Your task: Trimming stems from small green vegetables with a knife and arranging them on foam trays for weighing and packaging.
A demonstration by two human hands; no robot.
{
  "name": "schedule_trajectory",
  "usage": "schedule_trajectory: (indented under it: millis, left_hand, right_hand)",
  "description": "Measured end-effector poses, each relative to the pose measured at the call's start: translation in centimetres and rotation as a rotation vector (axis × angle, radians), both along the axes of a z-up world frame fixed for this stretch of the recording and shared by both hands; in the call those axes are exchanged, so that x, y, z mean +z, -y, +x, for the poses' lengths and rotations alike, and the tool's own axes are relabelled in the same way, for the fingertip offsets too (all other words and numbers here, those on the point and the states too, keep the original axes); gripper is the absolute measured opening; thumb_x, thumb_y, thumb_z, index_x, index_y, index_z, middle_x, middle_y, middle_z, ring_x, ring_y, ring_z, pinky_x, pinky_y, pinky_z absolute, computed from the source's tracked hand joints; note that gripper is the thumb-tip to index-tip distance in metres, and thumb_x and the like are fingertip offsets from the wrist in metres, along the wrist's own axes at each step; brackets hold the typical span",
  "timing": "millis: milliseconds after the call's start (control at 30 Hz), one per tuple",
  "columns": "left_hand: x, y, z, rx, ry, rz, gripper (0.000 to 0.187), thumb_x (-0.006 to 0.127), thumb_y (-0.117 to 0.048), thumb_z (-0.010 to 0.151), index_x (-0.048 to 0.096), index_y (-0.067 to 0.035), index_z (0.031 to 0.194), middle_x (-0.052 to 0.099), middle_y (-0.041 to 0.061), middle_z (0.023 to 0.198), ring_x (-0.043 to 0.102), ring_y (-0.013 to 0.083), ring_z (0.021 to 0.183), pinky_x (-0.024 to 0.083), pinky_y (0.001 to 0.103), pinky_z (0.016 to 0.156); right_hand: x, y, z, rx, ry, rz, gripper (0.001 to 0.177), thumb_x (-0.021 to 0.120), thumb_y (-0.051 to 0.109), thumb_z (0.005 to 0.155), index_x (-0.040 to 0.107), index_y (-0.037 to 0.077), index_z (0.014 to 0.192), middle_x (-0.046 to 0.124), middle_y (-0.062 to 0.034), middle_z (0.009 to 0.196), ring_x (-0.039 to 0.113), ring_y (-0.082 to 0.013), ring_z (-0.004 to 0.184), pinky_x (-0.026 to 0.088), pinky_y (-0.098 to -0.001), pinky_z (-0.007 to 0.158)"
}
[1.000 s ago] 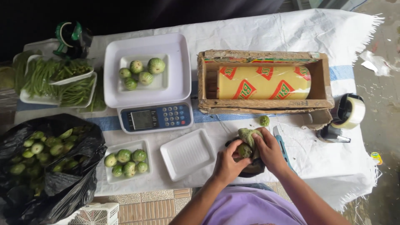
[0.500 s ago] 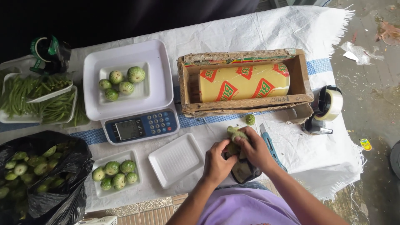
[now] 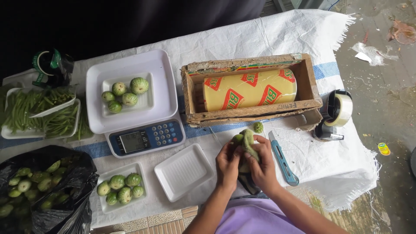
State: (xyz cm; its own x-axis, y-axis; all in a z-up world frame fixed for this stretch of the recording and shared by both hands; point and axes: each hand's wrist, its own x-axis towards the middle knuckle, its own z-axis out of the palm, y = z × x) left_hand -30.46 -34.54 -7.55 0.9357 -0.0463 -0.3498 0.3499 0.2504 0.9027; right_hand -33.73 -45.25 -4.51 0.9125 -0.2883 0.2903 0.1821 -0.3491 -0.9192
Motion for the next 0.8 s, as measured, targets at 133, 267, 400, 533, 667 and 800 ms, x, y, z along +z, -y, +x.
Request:
schedule_trajectory:
  millis: [133,267,400,533,667,800]
  left_hand:
    - [0.0,-1.5,0.2,-0.115,0.103,0.023,0.046,0.078,-0.016,0.092,0.066,-0.001,0.134,0.073,0.014,0.108,0.068,0.0153,0.095,0.062,0.030,0.080]
    - [-0.3,-2.2,-0.2,-0.263,0.202,0.008,0.059,0.088,-0.018,0.083,0.066,-0.002,0.136,0.075,0.014,0.106,0.069,0.0156,0.089,0.062,0.028,0.076]
    - [-0.5,-2.6,-0.3,-0.348,0.222,-0.137,0.071,0.088,-0.009,0.080,0.060,-0.005,0.145,0.062,0.009,0.122,0.062,0.0147,0.101,0.062,0.026,0.084]
    - [0.0,-2.2,-0.1,-0.249,0.097,-0.242,0.069,0.075,-0.007,0.091,0.047,-0.006,0.154,0.061,0.008,0.120,0.062,0.0123,0.102,0.059,0.026,0.090]
    - [0.7,-2.1,0.1,-0.131,-0.101,-0.285,0.063,0.074,-0.008,0.085,0.056,0.001,0.145,0.066,0.015,0.126,0.064,0.0189,0.112,0.054,0.031,0.099]
    - [0.1,-2.2,0.2,-0.123,-0.141,-0.383,0.066,0.082,0.000,0.076,0.061,0.004,0.138,0.072,0.021,0.125,0.068,0.0244,0.114,0.056,0.033,0.103]
  right_hand:
    - [0.0,1.3,1.0,0.001,-0.034,-0.023,0.017,0.066,0.014,0.098,0.060,0.004,0.110,0.057,-0.0228,0.124,0.063,-0.0381,0.104,0.047,-0.0485,0.090]
    - [0.6,3.7,3.4,0.069,-0.510,0.108,0.023,0.067,0.030,0.097,0.065,0.016,0.116,0.063,-0.0173,0.085,0.064,-0.0342,0.082,0.049,-0.0472,0.078]
    - [3.1,3.4,4.8,0.109,-0.762,0.507,0.016,0.070,0.026,0.096,0.071,0.011,0.101,0.065,-0.0115,0.074,0.061,-0.0239,0.069,0.048,-0.0389,0.070]
    - [1.5,3.1,3.5,-0.001,-0.673,0.481,0.019,0.066,0.027,0.099,0.068,0.010,0.109,0.064,-0.0144,0.088,0.058,-0.0275,0.082,0.046,-0.0414,0.080]
    - [0.3,2.0,1.2,-0.013,-0.329,0.071,0.019,0.064,0.019,0.097,0.062,0.007,0.112,0.064,-0.0179,0.104,0.061,-0.0301,0.097,0.046,-0.0427,0.087]
    - [0.8,0.7,-0.4,0.049,-0.030,-0.090,0.019,0.058,0.009,0.094,0.057,0.004,0.112,0.058,-0.0186,0.121,0.059,-0.0309,0.113,0.047,-0.0409,0.099]
